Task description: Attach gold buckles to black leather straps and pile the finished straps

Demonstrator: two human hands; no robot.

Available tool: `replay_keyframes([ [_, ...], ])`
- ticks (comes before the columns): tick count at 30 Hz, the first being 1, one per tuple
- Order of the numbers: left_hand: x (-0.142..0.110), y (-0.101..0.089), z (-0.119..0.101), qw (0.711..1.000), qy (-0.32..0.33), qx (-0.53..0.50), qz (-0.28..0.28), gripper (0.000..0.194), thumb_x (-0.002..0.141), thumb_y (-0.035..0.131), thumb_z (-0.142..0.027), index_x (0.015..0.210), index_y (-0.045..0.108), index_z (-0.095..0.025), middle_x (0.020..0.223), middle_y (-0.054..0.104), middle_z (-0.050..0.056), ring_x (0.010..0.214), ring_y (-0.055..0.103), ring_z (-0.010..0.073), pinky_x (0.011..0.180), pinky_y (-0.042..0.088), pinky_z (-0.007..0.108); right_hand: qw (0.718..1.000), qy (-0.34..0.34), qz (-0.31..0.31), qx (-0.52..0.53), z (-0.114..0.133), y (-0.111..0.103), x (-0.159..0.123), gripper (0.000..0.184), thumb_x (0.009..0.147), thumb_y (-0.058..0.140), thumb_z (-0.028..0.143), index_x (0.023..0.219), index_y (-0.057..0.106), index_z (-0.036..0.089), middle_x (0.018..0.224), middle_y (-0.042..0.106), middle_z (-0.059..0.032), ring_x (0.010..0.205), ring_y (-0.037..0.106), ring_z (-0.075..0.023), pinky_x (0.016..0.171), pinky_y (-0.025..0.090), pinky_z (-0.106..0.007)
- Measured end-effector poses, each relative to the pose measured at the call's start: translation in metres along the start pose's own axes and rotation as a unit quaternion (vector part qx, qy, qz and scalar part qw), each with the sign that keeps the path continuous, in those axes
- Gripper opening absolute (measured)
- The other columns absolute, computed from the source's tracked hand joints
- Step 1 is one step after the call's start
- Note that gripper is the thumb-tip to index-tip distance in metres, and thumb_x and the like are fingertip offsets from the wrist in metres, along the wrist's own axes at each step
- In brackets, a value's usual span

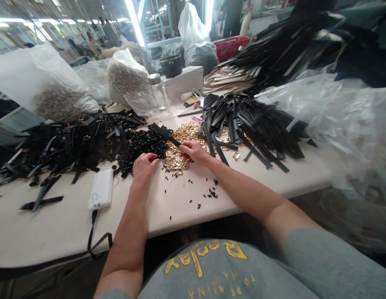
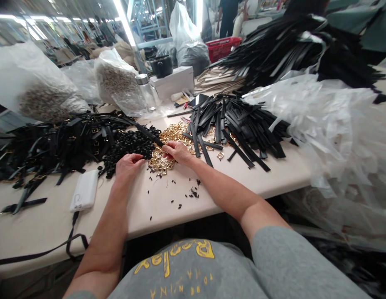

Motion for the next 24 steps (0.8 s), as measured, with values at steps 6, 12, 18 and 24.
replay_keyframes([
  [6,0.003,0.011,-0.012,0.998,0.009,0.061,-0.006,0.016,0.078,0.061,-0.035,0.083,0.071,-0.023,0.089,0.064,0.005,0.085,0.061,0.0223,0.078,0.045,0.032,1.000,-0.003,0.012,0.001,-0.005,0.000,0.001,0.022,0.086,0.063,0.033,0.077,0.055,0.014,0.067,0.065,-0.0013,0.051,0.054,-0.0059,0.045,0.041,-0.013],
  [12,0.004,0.017,-0.019,0.993,0.031,0.116,-0.003,0.008,0.077,0.056,-0.025,0.078,0.062,-0.021,0.088,0.065,0.007,0.089,0.061,0.0231,0.080,0.045,0.032,1.000,0.002,0.009,-0.006,-0.004,0.002,0.001,0.025,0.084,0.064,0.036,0.077,0.057,0.014,0.066,0.063,-0.0007,0.050,0.053,-0.0062,0.046,0.041,-0.014],
  [18,0.002,0.020,-0.010,0.989,-0.002,-0.151,0.010,0.023,0.074,0.057,-0.041,0.086,0.065,-0.023,0.081,0.070,0.003,0.076,0.065,0.0229,0.075,0.051,0.034,0.999,0.031,-0.010,-0.041,-0.009,0.004,-0.007,0.023,0.086,0.062,0.032,0.073,0.057,0.014,0.063,0.061,0.0010,0.049,0.052,-0.0068,0.046,0.040,-0.015],
  [24,0.001,0.050,-0.009,0.907,-0.095,-0.398,0.095,0.046,0.057,0.072,-0.060,0.088,0.068,-0.026,0.075,0.072,0.001,0.071,0.069,0.0273,0.057,0.056,0.033,0.992,0.009,0.002,-0.122,-0.032,0.008,-0.002,0.014,0.084,0.062,0.031,0.079,0.064,0.018,0.064,0.061,0.0027,0.053,0.056,-0.0100,0.049,0.042,-0.018],
])
Point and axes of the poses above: each hand's wrist, its own x-axis towards the middle knuckle, its own y-axis out of the palm, z = x × y, the point moved 6 cm from there along x, towards the middle knuckle
